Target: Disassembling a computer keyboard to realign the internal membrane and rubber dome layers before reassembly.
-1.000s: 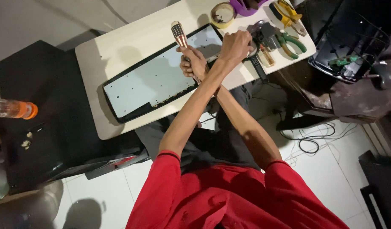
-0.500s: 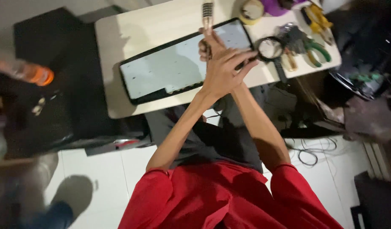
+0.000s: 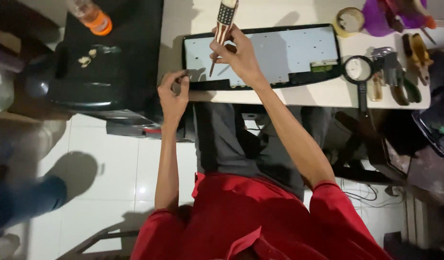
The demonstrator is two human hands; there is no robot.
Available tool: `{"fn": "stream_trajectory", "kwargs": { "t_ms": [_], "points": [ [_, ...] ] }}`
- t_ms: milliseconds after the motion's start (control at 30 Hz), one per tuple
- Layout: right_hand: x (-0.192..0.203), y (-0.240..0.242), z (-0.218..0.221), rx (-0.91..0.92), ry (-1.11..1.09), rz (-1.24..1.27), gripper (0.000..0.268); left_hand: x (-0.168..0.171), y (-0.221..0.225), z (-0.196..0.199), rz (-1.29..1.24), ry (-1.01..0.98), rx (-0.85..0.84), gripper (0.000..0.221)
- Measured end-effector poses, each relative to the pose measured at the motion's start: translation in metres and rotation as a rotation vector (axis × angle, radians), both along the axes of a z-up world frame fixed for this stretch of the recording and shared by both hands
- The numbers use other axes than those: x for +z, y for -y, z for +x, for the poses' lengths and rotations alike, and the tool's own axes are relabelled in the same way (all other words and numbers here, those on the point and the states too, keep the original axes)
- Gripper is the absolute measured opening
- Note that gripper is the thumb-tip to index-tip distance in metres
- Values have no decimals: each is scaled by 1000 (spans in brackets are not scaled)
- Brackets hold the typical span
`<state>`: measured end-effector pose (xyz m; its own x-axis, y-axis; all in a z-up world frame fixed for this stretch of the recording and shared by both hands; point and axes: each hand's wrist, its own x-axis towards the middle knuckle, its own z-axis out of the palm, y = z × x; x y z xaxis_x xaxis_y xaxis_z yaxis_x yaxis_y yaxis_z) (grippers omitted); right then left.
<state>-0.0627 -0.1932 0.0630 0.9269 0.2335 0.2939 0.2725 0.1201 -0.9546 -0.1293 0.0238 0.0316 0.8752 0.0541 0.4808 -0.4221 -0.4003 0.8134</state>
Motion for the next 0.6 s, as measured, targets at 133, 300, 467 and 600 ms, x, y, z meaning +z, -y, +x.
{"fn": "stream_trajectory", "kwargs": {
  "t_ms": [133, 300, 467, 600],
  "points": [
    [-5, -30, 0, -32, 149, -110, 39, -1, -9, -2, 93, -39, -8, 20],
    [-8, -45, 1, -54, 297, -236, 34, -24, -13, 6, 153, -50, -23, 15],
    [2, -52, -3, -53, 356, -304, 33, -17, -8, 6, 127, -67, -36, 16],
    [4, -54, -2, -73, 425, -323, 29, -16, -6, 9, 171, -73, -48, 21]
  ]
}}
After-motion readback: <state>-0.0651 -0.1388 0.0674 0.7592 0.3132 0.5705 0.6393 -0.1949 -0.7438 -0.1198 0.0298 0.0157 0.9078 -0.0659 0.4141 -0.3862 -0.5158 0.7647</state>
